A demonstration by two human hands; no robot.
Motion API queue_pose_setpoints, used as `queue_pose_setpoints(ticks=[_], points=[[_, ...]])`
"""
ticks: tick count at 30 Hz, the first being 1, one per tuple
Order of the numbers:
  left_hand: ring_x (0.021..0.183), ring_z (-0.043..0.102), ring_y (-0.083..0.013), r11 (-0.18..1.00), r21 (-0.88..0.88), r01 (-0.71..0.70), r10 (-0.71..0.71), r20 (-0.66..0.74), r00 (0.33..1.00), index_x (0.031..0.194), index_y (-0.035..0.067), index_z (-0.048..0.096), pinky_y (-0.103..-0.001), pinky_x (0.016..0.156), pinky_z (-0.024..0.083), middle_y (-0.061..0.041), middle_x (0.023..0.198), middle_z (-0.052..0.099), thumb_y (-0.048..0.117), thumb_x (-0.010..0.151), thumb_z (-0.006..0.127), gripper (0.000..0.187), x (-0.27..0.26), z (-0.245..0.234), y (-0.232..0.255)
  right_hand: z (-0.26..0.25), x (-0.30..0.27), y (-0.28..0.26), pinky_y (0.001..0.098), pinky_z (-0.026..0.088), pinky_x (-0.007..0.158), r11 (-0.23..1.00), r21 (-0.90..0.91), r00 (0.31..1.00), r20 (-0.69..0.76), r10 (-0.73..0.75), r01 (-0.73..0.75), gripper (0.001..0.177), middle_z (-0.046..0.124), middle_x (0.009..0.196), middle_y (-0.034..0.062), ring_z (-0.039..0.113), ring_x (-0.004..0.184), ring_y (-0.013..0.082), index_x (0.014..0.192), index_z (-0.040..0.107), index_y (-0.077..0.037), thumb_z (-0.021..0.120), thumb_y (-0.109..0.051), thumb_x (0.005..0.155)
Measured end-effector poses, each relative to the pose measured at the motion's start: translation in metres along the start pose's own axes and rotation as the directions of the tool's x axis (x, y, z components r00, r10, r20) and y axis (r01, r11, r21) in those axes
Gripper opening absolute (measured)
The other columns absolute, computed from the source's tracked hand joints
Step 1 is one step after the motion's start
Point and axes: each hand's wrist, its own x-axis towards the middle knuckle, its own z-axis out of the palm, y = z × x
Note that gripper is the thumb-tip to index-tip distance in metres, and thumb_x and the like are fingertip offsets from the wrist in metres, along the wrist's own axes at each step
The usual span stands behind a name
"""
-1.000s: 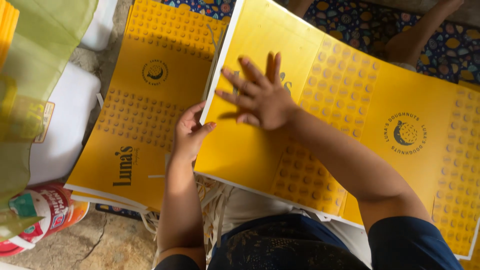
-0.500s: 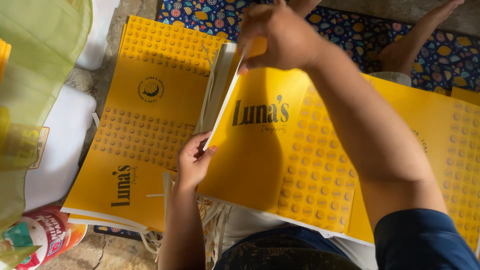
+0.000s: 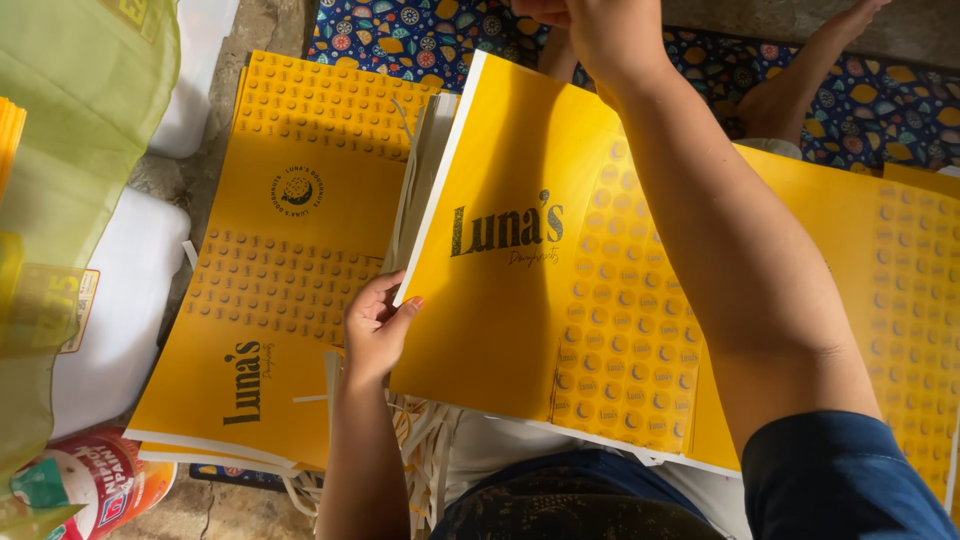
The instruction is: Peeling adhesive strips from printed cardboard sheets for doughnut boxes.
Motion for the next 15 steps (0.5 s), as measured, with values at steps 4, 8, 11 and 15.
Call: queue_pose_setpoints(ticks=[4, 8, 11, 15], points=[[0.091, 0.069, -0.0108, 1.000, -0.005, 0.002, -0.002, 0.013, 1.000, 0.126, 0.000, 0.067, -0.020, 0.081, 0.057, -0.011, 0.104, 0.074, -0.006, 0.088, 0.076, 0.040, 0.001, 0.000, 0.001, 0.005, -0.017, 0.011, 0.0248, 0.032, 0.052, 0.997, 0.013, 0.989, -0.133, -0.071, 0.073, 0.042, 0.043, 0.058, -0.0022, 0.067, 0.048, 0.0186, 0.071, 0.041, -0.013, 0.063, 0.005, 0.102], [0.093, 0.071, -0.0133, 1.000, -0.018, 0.004, -0.004, 0.016, 1.000, 0.126, -0.001, 0.066, -0.022, 0.087, 0.058, -0.013, 0.106, 0.074, -0.006, 0.089, 0.074, 0.039, -0.001, 0.002, 0.000, 0.034, -0.054, -0.020, 0.0484, 0.044, 0.117, 0.828, -0.251, 0.865, 0.195, -0.463, 0.501, 0.081, 0.052, 0.148, 0.0120, 0.054, 0.139, 0.0314, 0.149, 0.040, -0.011, 0.077, -0.049, 0.088], [0.089, 0.067, -0.0120, 1.000, -0.005, -0.030, 0.030, 0.024, 0.999, 0.124, -0.001, 0.066, -0.022, 0.082, 0.057, -0.011, 0.101, 0.072, -0.005, 0.089, 0.074, 0.036, -0.004, 0.006, 0.011, 0.059, -0.080, -0.049, 0.0628, 0.020, 0.122, 0.536, -0.607, 0.806, 0.376, -0.456, 0.587, 0.123, 0.037, 0.165, 0.0165, 0.049, 0.152, 0.0418, 0.162, 0.030, -0.019, 0.051, -0.101, 0.074], [0.096, 0.070, -0.0138, 0.999, -0.042, -0.002, 0.003, 0.027, 1.000, 0.127, 0.000, 0.065, -0.024, 0.088, 0.059, -0.011, 0.110, 0.073, -0.007, 0.089, 0.073, 0.039, -0.008, 0.002, 0.006, 0.070, -0.071, -0.046, 0.0443, 0.041, 0.080, 0.430, -0.539, 0.643, 0.301, -0.704, 0.724, 0.038, 0.062, 0.101, 0.0036, 0.054, 0.089, 0.0273, 0.106, 0.075, -0.012, 0.074, -0.050, 0.101]])
